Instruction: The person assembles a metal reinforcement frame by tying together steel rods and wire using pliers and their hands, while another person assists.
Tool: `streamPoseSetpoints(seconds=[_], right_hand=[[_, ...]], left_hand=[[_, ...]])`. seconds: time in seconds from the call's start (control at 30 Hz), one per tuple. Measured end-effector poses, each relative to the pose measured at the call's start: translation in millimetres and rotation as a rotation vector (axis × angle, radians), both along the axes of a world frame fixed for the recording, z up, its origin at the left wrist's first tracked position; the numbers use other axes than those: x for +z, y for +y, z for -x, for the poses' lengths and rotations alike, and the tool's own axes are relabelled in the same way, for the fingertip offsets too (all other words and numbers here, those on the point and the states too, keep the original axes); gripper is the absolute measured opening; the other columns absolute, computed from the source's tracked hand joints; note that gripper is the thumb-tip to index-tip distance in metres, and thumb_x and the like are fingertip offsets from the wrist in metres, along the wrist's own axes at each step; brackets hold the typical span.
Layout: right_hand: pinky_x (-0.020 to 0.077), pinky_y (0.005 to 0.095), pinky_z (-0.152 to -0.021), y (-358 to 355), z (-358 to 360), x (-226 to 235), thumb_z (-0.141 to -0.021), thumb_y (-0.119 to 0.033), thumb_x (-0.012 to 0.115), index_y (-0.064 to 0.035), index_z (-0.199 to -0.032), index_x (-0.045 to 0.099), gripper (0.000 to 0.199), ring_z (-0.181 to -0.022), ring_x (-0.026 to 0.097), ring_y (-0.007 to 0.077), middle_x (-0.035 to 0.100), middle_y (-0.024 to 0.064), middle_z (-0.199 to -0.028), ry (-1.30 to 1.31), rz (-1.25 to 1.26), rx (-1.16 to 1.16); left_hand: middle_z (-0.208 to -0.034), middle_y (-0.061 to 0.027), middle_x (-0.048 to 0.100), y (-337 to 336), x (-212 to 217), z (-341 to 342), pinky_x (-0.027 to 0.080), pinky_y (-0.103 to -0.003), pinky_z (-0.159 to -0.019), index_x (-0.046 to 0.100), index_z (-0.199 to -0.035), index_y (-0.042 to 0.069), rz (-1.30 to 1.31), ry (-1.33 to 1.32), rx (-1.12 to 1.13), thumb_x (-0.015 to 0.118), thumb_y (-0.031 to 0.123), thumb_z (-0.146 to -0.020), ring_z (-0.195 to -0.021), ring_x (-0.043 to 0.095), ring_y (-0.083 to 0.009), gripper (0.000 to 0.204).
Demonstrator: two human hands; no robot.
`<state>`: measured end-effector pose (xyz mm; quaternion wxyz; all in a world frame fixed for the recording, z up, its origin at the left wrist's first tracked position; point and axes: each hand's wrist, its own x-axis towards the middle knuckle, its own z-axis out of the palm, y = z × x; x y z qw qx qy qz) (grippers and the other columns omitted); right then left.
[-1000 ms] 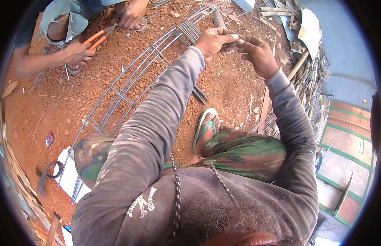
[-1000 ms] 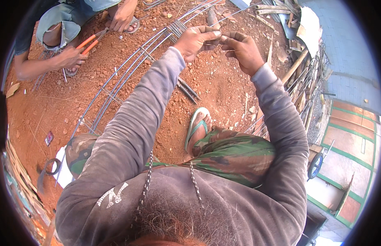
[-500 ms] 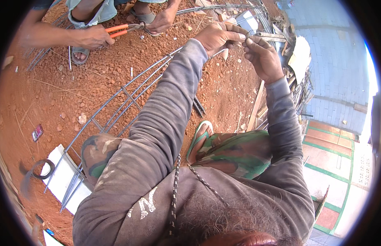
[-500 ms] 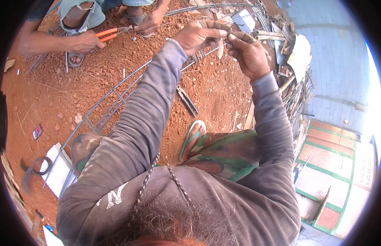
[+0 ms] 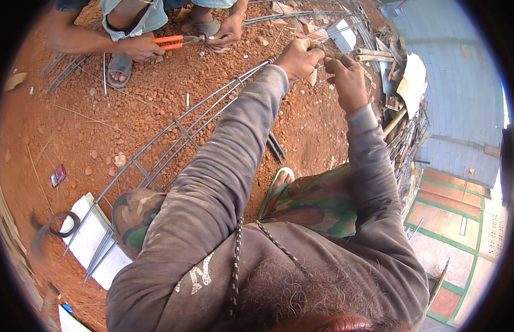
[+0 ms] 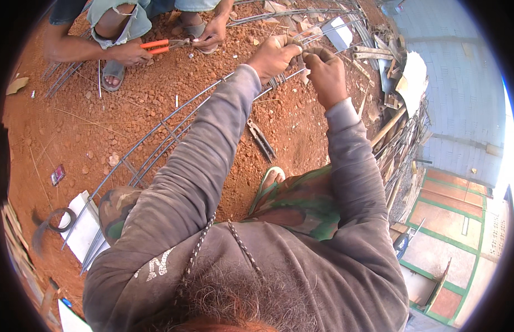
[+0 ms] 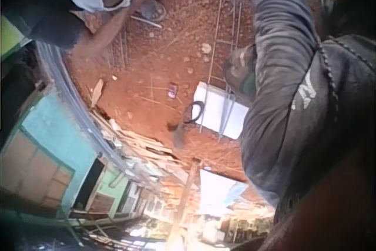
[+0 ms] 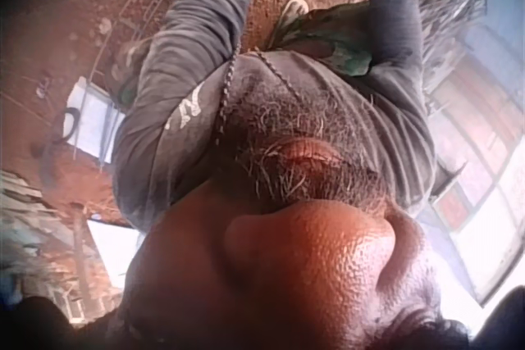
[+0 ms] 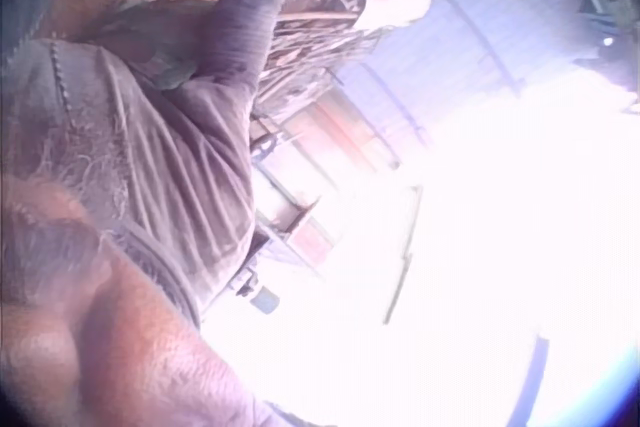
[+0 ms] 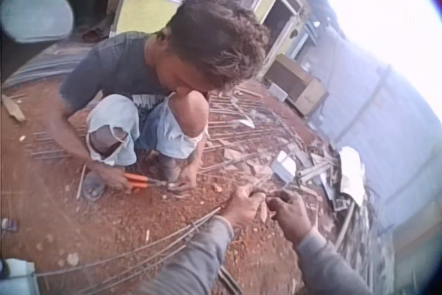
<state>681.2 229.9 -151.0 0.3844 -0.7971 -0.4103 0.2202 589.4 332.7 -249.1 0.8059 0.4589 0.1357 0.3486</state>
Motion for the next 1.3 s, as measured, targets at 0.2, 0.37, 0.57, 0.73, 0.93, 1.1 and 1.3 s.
streamPoseSetpoints(seconds=[0.2, 0.37, 0.57, 0.73, 0.93, 1.1, 1.3], right_hand=[[0.0517, 0.0252, -0.07, -25.6, -28.8, 4.9, -0.101, -0.015, 0.064, -0.0065, -0.113, 0.067, 0.015, -0.094, 0.066, 0.0118, 0.07, 0.003, -0.105, 0.739, -0.194, 0.093], [0.0507, 0.023, -0.066, -31.9, -45.0, 5.9, -0.104, -0.023, 0.066, -0.0056, -0.109, 0.068, 0.018, -0.082, 0.066, 0.0087, 0.071, 0.0007, -0.094, 0.416, -0.085, 0.116], [0.0521, 0.0243, -0.065, -34.2, -39.9, 3.5, -0.102, -0.019, 0.069, -0.0003, -0.112, 0.07, 0.021, -0.074, 0.065, 0.0087, 0.072, 0.0023, -0.089, 0.122, -0.078, 0.15], [0.0536, 0.025, -0.068, -36.7, -42.7, 4.2, -0.102, -0.016, 0.069, 0.0008, -0.113, 0.07, 0.02, -0.077, 0.065, 0.0103, 0.072, 0.0028, -0.091, 0.114, -0.169, 0.143], [0.0543, 0.0309, -0.084, -41.2, -45.5, 7.3, -0.105, -0.017, 0.059, -0.0025, -0.107, 0.069, 0.018, -0.089, 0.068, 0.0154, 0.072, 0.0029, -0.095, 0.566, -0.168, 0.144], [0.0478, 0.0415, -0.102, -51.1, -54.5, 9.1, -0.104, -0.02, 0.056, -0.0052, -0.114, 0.067, 0.021, -0.11, 0.065, 0.0239, 0.07, 0.0082, -0.111, 1.13, -0.292, 0.324], [0.0535, 0.0317, -0.086, -48.0, -54.7, 9.6, -0.103, -0.017, 0.065, -0.0044, -0.113, 0.068, 0.017, -0.095, 0.068, 0.0161, 0.072, 0.0043, -0.1, 0.536, -0.278, -0.031]], left_hand=[[-0.087, -0.0027, 0.068, -24.1, 12.0, -8.4, 0.051, -0.026, -0.063, 0.066, -0.101, 0.004, 0.434, -0.138, -0.06, 0.06, 0.016, -0.101, -0.072, 0.062, -0.0101, 0.013], [-0.089, -0.0028, 0.069, -26.7, 5.1, -12.6, 0.052, -0.026, -0.062, 0.064, -0.11, 0.007, 0.329, -0.15, -0.14, 0.061, 0.019, -0.102, -0.072, 0.063, -0.009, 0.015], [-0.083, 0.0003, 0.069, -19.6, 15.2, -2.8, 0.05, -0.022, -0.06, 0.063, -0.112, 0.008, -0.06, -0.009, -0.071, 0.065, 0.03, -0.105, -0.067, 0.061, -0.0063, 0.023], [-0.081, 0.0016, 0.068, -27.1, 20.5, -4.7, 0.045, -0.021, -0.056, 0.066, -0.102, 0.009, 0.047, -0.016, -0.114, 0.066, 0.02, -0.101, -0.064, 0.06, -0.0051, 0.011], [-0.082, 0.0019, 0.068, -35.9, 28.8, -11.0, 0.046, -0.022, -0.056, 0.067, -0.103, 0.009, 0.103, -0.132, 0.0, 0.065, 0.018, -0.1, -0.065, 0.06, -0.0054, 0.01], [-0.076, 0.006, 0.062, -54.1, 45.6, -11.9, 0.042, -0.023, -0.054, 0.067, -0.098, 0.01, 0.315, -0.178, -0.019, 0.065, 0.015, -0.098, -0.059, 0.053, -0.0053, 0.005], [-0.077, 0.0048, 0.064, -54.2, 50.3, -12.0, 0.034, -0.019, -0.052, 0.068, -0.092, 0.011, 0.202, -0.191, -0.02, 0.068, 0.015, -0.098, -0.057, 0.048, -0.002, 0.007]])
